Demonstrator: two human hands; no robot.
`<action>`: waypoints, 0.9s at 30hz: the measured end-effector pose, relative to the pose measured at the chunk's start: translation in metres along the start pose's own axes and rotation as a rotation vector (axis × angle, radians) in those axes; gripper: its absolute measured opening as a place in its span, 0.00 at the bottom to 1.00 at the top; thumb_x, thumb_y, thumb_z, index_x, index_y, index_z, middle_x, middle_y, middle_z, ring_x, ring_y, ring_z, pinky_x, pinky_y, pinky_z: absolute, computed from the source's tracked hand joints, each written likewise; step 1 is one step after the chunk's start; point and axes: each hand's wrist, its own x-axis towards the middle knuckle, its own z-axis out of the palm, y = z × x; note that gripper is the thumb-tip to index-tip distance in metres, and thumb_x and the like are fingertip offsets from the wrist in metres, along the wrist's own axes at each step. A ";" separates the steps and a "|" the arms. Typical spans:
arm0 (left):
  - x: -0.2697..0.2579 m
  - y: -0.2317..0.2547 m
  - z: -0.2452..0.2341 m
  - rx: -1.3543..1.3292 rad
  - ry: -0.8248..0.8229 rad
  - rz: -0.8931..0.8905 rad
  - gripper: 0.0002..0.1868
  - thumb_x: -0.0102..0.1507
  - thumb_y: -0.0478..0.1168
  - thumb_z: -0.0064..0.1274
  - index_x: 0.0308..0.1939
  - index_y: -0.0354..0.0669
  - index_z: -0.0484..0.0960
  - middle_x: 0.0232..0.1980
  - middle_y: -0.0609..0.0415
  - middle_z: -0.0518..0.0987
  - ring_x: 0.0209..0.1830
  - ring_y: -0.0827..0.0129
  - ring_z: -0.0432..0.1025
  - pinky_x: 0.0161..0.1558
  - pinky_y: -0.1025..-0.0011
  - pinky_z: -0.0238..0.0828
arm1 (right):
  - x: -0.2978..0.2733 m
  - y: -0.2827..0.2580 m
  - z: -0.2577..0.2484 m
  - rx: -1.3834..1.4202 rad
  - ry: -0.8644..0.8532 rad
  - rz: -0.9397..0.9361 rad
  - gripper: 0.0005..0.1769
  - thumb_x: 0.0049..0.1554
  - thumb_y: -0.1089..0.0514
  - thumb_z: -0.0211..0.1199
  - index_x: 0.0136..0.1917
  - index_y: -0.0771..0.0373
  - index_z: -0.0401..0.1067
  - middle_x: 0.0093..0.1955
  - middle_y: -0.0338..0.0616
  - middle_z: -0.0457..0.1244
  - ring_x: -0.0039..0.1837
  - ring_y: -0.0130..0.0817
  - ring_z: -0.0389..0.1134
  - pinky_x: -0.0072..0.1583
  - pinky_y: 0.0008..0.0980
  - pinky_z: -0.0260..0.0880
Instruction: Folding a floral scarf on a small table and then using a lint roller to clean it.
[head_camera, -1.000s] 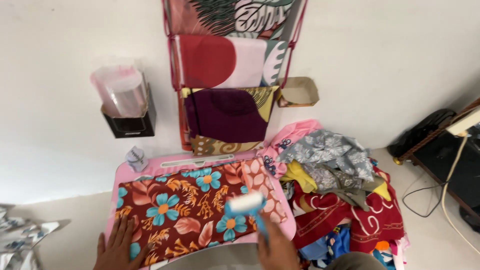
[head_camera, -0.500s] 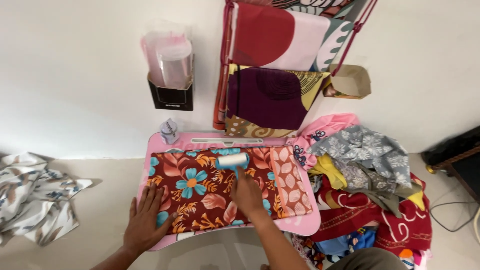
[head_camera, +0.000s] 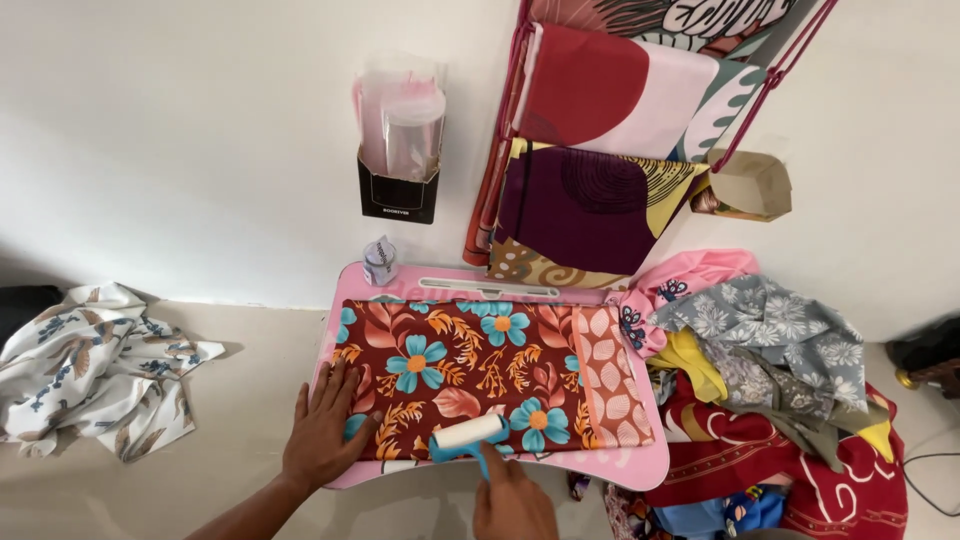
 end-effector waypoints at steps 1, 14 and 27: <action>0.000 0.002 0.000 0.000 -0.004 -0.001 0.47 0.65 0.73 0.34 0.80 0.53 0.50 0.86 0.57 0.43 0.86 0.63 0.31 0.77 0.52 0.26 | 0.006 -0.010 -0.010 0.000 -0.004 0.001 0.34 0.55 0.57 0.57 0.75 0.48 0.58 0.52 0.51 0.68 0.48 0.53 0.74 0.53 0.56 0.74; -0.001 0.006 -0.006 -0.067 -0.007 -0.025 0.43 0.67 0.69 0.30 0.80 0.53 0.50 0.85 0.56 0.44 0.85 0.63 0.32 0.78 0.53 0.26 | 0.195 -0.086 -0.049 0.059 0.136 -0.223 0.22 0.58 0.61 0.54 0.66 0.64 0.65 0.48 0.56 0.69 0.48 0.54 0.72 0.48 0.52 0.73; -0.002 0.009 -0.019 -0.269 0.073 -0.048 0.36 0.70 0.57 0.32 0.80 0.48 0.52 0.84 0.56 0.51 0.85 0.62 0.39 0.78 0.57 0.34 | 0.057 -0.087 -0.006 -0.030 0.072 -0.270 0.26 0.57 0.59 0.55 0.68 0.65 0.60 0.46 0.57 0.68 0.47 0.58 0.71 0.42 0.52 0.73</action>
